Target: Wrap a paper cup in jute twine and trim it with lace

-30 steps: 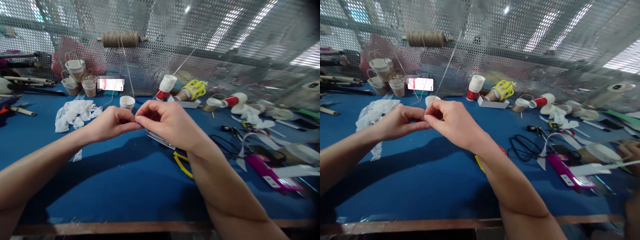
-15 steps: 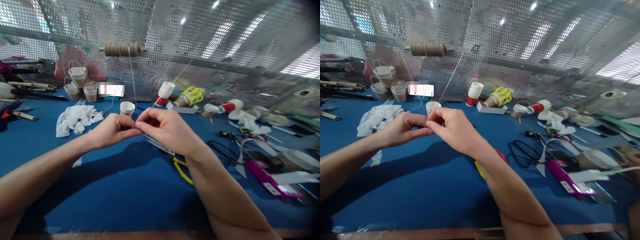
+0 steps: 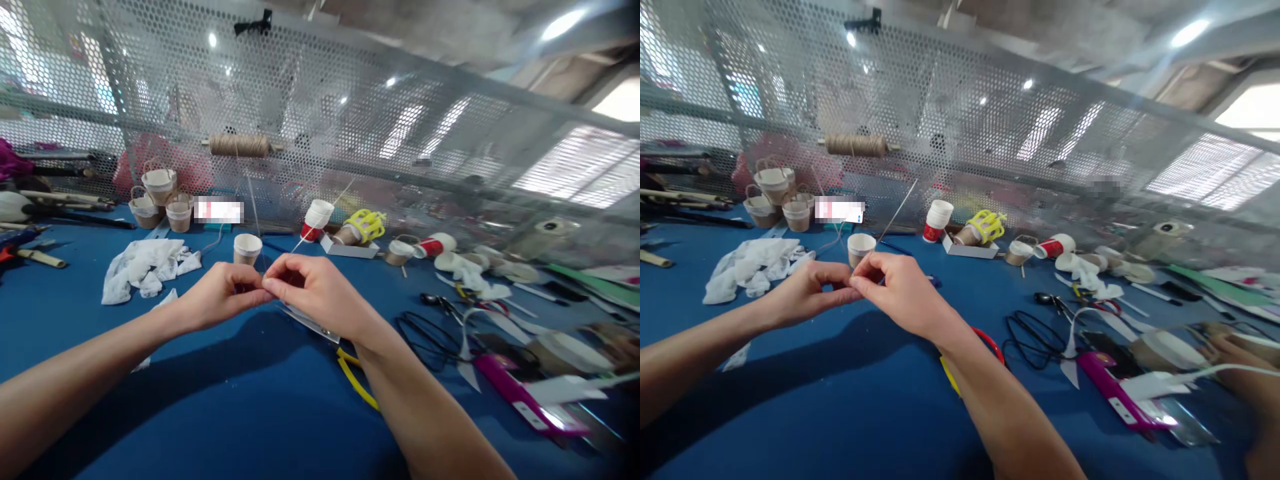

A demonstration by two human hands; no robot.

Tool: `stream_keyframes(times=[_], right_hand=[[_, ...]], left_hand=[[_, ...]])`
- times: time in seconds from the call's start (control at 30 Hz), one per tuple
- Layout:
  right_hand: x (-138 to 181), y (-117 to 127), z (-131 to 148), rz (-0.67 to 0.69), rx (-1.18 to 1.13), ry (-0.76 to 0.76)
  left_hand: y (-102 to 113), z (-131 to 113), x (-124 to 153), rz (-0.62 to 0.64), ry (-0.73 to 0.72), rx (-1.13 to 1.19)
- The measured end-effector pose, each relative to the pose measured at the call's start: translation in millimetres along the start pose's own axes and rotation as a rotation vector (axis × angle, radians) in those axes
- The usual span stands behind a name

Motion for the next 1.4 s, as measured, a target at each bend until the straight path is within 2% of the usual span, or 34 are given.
stream_keyframes(times=[0.13, 0.6, 0.73, 0.83, 0.97, 1.2, 1.27, 1.4], right_hand=[[-1, -2, -1, 0.03, 0.013, -0.019], [-2, -2, 0, -0.007, 0.042, 0.019], [-3, -2, -2, -0.032, 0.037, 0.043], [-3, 0, -3, -0.025, -0.011, 0.038], [-4, 6, -2, -0.007, -0.183, 0.042], [-1, 5, 3, 0.096, -0.362, 0.093], [0, 4, 5, 0.1, -0.37, 0.097], [2, 6, 8, 0.061, -0.363, 0.092]], left_hand=[[-3, 3, -1, 0.016, -0.019, 0.031], [0, 5, -2, -0.019, -0.048, 0.022], [2, 4, -2, -0.001, -0.017, 0.037], [3, 5, -2, 0.078, 0.049, 0.152], [3, 9, -1, 0.202, 0.147, 0.472], [-15, 12, 6, 0.392, 0.239, 0.907], [-18, 12, 7, 0.41, 0.244, 0.965], [-17, 10, 5, 0.358, 0.215, 0.953]])
Point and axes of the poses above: each hand's wrist, its own x-axis away from the middle knuckle, its own y-axis out of the back of the hand, z = x × y, the point moved 5 cm from there along -x, towards the middle knuckle, and after that the axes turned 3 degrees about -z, right-handed, at the moved point
